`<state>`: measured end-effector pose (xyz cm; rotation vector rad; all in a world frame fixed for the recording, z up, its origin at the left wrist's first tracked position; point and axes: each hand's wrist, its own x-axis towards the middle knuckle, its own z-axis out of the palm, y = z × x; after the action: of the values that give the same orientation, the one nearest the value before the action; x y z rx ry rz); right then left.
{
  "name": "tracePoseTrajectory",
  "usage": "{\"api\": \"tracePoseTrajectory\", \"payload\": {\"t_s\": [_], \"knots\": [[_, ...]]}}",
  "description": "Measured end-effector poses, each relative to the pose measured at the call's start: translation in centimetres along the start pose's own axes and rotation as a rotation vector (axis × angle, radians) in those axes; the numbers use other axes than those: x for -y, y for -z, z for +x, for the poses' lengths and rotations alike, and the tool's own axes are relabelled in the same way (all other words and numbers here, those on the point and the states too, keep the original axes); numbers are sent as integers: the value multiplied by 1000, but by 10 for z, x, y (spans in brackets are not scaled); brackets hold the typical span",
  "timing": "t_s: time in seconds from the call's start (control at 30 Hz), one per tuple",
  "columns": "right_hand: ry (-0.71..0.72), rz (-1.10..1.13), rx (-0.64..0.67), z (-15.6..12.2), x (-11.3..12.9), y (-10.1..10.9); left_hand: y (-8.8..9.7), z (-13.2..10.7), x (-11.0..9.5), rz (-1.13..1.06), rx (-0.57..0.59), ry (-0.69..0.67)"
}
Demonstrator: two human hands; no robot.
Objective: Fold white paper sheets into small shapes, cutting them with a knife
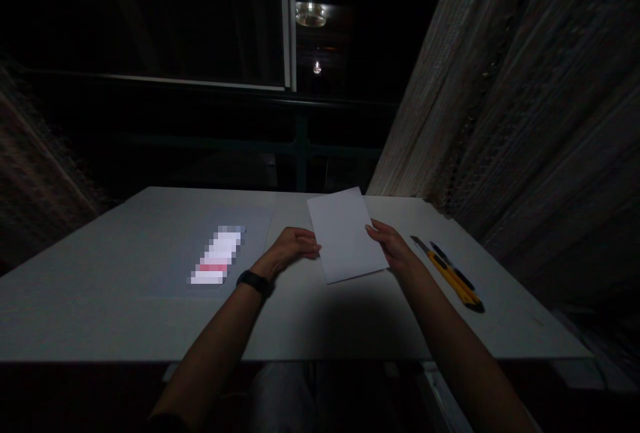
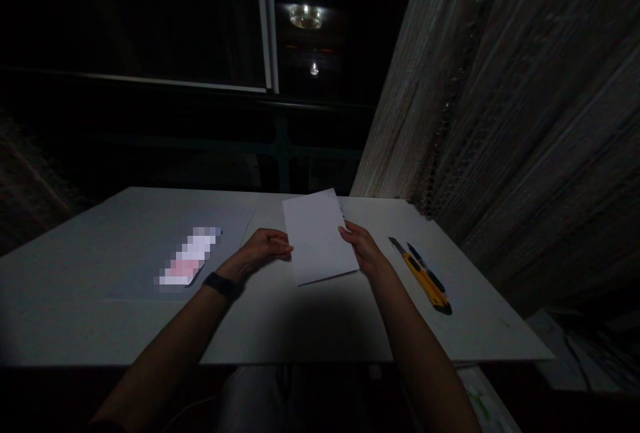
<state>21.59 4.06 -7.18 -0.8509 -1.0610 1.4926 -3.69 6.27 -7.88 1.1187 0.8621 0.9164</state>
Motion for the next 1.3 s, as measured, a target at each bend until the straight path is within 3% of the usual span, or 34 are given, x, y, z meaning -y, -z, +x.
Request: {"api": "tracePoseTrajectory", "payload": {"t_s": [0.33, 0.63, 0.67, 0.73, 0.83, 0.87, 0.9, 0.97, 1.0, 1.03, 1.1, 1.17, 1.23, 1.3], "knots": [[20, -8, -26, -2, 1, 4, 4, -3, -5, -19, 107, 37], [13, 6, -30, -3, -1, 1, 3, -5, -9, -153, 109, 37], [8, -4, -21, -3, -1, 0, 1, -5, -10, -150, 83, 15], [28, -30, -20, -3, 1, -2, -3, -4, -11, -85, -84, -93], [175, -100, -127, -7, 7, -17, -14, -8, -15, 124, -428, -350], [251, -155, -186, -9, 9, -25, -19, -10, -16, 178, -442, -412], [319, -243, -236, -13, 10, -36, -24, -13, -17, 197, -380, -449], [471, -543, -303, -25, 9, -62, -34, -19, -18, 85, -81, -443], [543, -758, -299, -32, 6, -76, -39, -22, -19, -5, 57, -415], [607, -982, -267, -40, 2, -89, -42, -24, -19, -83, 112, -396], [703, -1344, -228, -54, -6, -111, -47, -28, -21, -185, 90, -367], [785, -1523, -193, -63, -9, -121, -47, -31, -24, -254, 21, -373], [881, -1495, -186, -66, -2, -117, -44, -32, -29, -325, -8, -377], [907, -1309, -364, -61, 12, -103, -41, -32, -32, -378, 13, -345]]}}
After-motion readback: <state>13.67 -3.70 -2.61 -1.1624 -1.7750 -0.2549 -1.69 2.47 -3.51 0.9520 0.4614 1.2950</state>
